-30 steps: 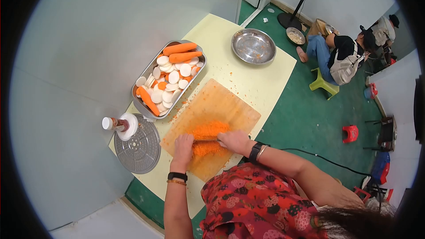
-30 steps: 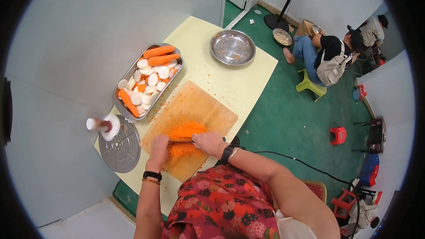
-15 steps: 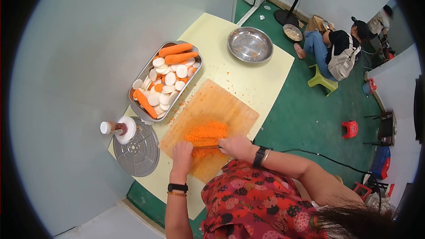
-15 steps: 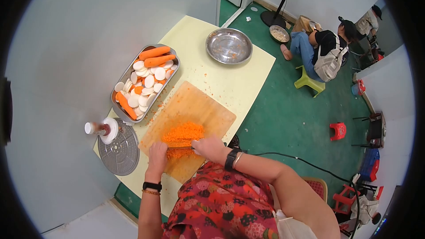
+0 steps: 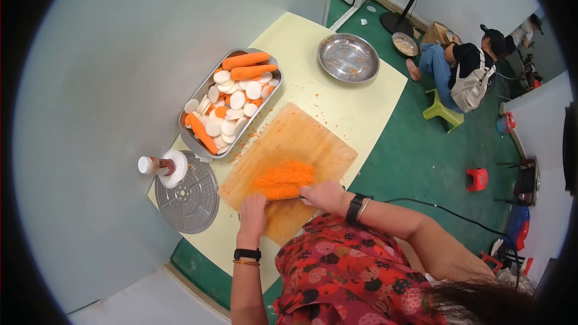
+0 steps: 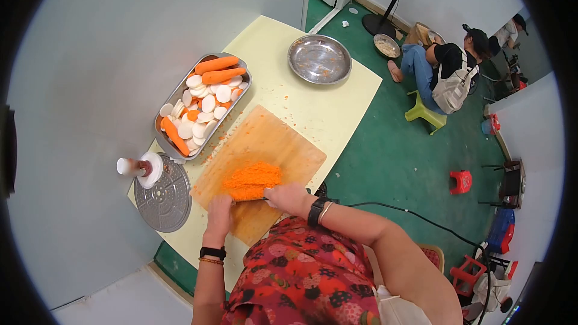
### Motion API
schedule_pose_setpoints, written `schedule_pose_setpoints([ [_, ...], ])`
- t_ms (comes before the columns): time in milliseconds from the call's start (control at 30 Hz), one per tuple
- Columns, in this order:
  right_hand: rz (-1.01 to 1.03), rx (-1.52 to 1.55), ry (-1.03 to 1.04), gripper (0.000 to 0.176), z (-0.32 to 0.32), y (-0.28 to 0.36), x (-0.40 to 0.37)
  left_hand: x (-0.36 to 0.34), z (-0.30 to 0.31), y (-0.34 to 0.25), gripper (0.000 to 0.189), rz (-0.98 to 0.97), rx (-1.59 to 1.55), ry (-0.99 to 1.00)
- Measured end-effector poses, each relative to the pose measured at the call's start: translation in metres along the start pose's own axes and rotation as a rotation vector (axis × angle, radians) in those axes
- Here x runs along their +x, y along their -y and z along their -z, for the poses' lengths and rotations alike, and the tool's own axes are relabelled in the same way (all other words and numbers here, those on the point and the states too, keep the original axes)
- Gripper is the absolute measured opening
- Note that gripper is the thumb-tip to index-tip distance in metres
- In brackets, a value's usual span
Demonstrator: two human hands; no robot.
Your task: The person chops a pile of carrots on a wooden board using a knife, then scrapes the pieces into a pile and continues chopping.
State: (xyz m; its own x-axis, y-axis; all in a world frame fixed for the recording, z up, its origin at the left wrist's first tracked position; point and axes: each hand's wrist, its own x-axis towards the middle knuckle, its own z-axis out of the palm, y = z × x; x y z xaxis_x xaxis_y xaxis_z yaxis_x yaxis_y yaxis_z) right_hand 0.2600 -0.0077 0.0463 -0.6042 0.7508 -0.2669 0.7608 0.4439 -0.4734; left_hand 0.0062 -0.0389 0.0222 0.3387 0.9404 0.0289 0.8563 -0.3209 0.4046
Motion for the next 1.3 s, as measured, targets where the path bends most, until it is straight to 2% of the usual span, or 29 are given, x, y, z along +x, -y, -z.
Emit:
schedule_pose_setpoints([
  [67, 0.002, -0.008, -0.056, 0.019, 0.004, -0.003, 0.001, 0.007, 0.007, -0.003, 0.016, 0.011, 0.035, 0.005],
  [267, -0.054, -0.018, 0.031, 0.019, 0.006, -0.004, 0.005, 0.012, -0.010, 0.010, 0.015, -0.039, 0.021, 0.049],
  [367, 0.006, -0.026, -0.048, 0.020, 0.010, -0.005, 0.004, 0.014, 0.006, 0.001, 0.016, -0.021, 0.017, -0.021],
  [467, -0.025, -0.075, 0.012, 0.019, -0.003, -0.012, 0.013, 0.015, -0.013, 0.006, 0.017, -0.001, -0.003, -0.043],
  [667, -0.056, -0.013, 0.000, 0.022, 0.017, -0.004, 0.012, 0.023, 0.009, 0.002, 0.018, -0.016, 0.002, 0.001],
  [767, -0.061, -0.032, 0.027, 0.021, 0.003, -0.010, 0.017, 0.023, -0.011, 0.011, 0.018, -0.006, -0.037, -0.012],
  [867, -0.079, -0.004, 0.056, 0.021, 0.009, -0.007, 0.014, 0.024, -0.002, 0.008, 0.017, -0.026, -0.022, 0.029],
  [967, -0.066, 0.007, 0.006, 0.019, 0.006, -0.009, 0.013, 0.021, -0.012, 0.013, 0.015, -0.013, -0.027, -0.002],
  [1167, -0.084, 0.009, -0.007, 0.021, 0.010, -0.006, 0.013, 0.031, 0.008, 0.005, 0.014, -0.065, -0.034, -0.021],
  [1300, -0.062, -0.021, -0.022, 0.021, 0.010, -0.007, 0.017, 0.029, -0.005, 0.011, 0.015, -0.032, -0.007, -0.059],
])
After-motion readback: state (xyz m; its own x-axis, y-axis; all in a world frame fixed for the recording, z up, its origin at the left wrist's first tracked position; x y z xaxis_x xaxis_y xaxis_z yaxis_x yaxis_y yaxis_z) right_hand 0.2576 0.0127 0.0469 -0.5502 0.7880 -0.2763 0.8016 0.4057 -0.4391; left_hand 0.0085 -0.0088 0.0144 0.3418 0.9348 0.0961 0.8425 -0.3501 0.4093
